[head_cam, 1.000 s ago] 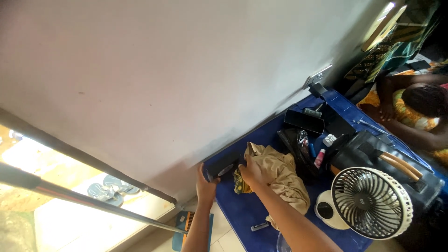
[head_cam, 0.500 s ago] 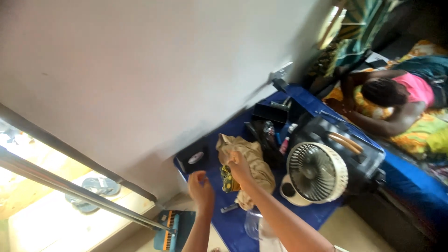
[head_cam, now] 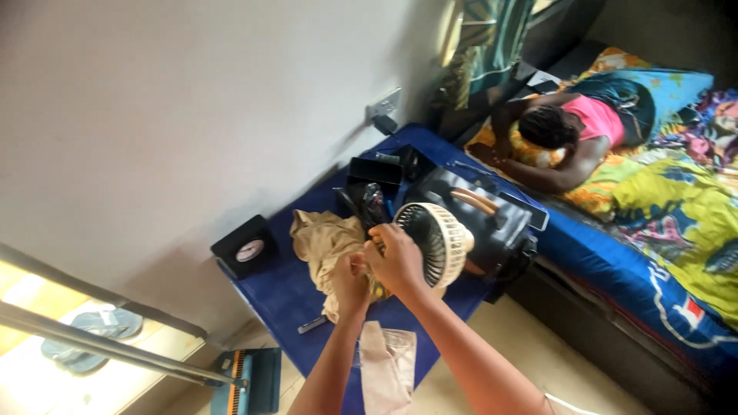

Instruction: Cleaning a desk clock and a portable fan with a cloth.

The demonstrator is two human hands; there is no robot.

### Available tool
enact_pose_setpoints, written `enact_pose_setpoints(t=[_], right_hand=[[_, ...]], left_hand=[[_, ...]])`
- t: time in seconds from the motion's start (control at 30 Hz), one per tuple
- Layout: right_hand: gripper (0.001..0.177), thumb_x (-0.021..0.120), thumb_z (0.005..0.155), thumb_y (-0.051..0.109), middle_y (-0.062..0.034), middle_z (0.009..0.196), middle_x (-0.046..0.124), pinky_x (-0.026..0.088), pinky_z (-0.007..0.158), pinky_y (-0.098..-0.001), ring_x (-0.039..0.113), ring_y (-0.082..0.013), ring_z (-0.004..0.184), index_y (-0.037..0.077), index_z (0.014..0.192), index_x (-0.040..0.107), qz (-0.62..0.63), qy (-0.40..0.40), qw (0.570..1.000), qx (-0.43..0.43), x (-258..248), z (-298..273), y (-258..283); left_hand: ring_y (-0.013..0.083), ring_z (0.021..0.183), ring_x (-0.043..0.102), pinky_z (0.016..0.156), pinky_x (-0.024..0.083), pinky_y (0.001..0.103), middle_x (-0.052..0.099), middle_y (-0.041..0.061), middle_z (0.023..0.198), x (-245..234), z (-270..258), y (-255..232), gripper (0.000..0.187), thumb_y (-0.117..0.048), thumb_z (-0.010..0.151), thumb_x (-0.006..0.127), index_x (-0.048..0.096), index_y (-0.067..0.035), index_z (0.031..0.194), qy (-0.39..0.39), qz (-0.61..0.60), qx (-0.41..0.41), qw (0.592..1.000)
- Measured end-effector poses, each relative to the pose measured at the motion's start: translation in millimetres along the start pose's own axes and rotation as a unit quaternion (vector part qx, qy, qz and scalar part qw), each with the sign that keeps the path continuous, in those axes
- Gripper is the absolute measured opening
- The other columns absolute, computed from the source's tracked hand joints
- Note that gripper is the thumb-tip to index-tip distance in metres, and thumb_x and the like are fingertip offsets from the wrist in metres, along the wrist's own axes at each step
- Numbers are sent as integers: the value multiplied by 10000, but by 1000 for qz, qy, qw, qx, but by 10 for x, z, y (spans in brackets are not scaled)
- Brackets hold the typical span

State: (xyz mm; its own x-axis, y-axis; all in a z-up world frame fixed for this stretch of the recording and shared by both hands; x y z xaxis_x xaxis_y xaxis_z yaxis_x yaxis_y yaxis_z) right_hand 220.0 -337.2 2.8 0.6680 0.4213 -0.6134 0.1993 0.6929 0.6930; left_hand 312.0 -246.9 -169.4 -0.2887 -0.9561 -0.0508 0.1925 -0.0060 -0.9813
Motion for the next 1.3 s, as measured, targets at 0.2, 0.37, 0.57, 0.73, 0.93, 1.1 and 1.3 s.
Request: enact_pose_setpoints(t=[0.2,0.37,0.57,0.73,0.93,1.1,1.3], right_hand=[[364,758,832,262,-160,1046,627,523,824,-474,666,-391,955,33,1100,665,-134,-106,985,-19,-853,-46,-172],[881,765,788,587,-214,1206,549,570,798,-483,682,-406,991,2,1383,481,-170,-54,975,132,-1142,-45,-576],[1163,814,642,710,-233,1348,526,542,905,-498,640,-442,1127,72,1503,363,-159,33,967,197,-960,-83,-1085],[1038,813,652,696,-174,1329,611,536,972,-471,654,-380,1196,115,1441,467,-135,65,968,203,-884,-116,-1253],[1030,880,633,639,-184,1310,578,511,957,-489,616,-405,1200,75,1395,479,-159,-22,981,107,-797,-167,-1353],[1009,873,654,563,-164,1332,562,527,957,-476,632,-379,1180,90,1443,459,-128,9,977,172,-905,-217,-1156],[970,880,663,522,-174,1326,550,545,937,-464,647,-373,1154,80,1421,465,-74,-1,977,199,-891,-243,-1213]], left_hand=[[205,1055,657,931,514,331,664,113,1209,710,-303,173,470,-24,879,641,539,0,1337,87,-59,-91,990],[151,1183,606,1006,465,311,599,67,1328,877,-495,-124,612,-109,969,657,342,-50,1491,137,-87,-176,971],[193,1148,643,966,509,328,647,106,1266,987,-503,-116,558,-29,888,641,477,-46,1422,155,-136,-132,970],[192,1155,643,981,497,311,673,115,1288,1091,-519,286,528,-101,930,620,490,-9,1434,178,-116,-175,961],[203,1131,661,955,510,319,671,113,1285,1042,-548,336,577,-161,943,605,441,-41,1483,156,-94,-230,956],[196,1117,658,935,515,312,677,119,1279,1066,-524,545,557,-169,937,619,480,-24,1457,159,-110,-204,960],[212,1101,653,903,514,329,660,134,1304,1015,-589,412,580,-226,957,603,457,-27,1482,149,-81,-216,962]])
Point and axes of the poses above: each hand's wrist, its own z-axis towards the middle knuckle, its own x-axis out of the palm, y = z × x, the point moved 8 cm from there along z, towards the middle knuckle
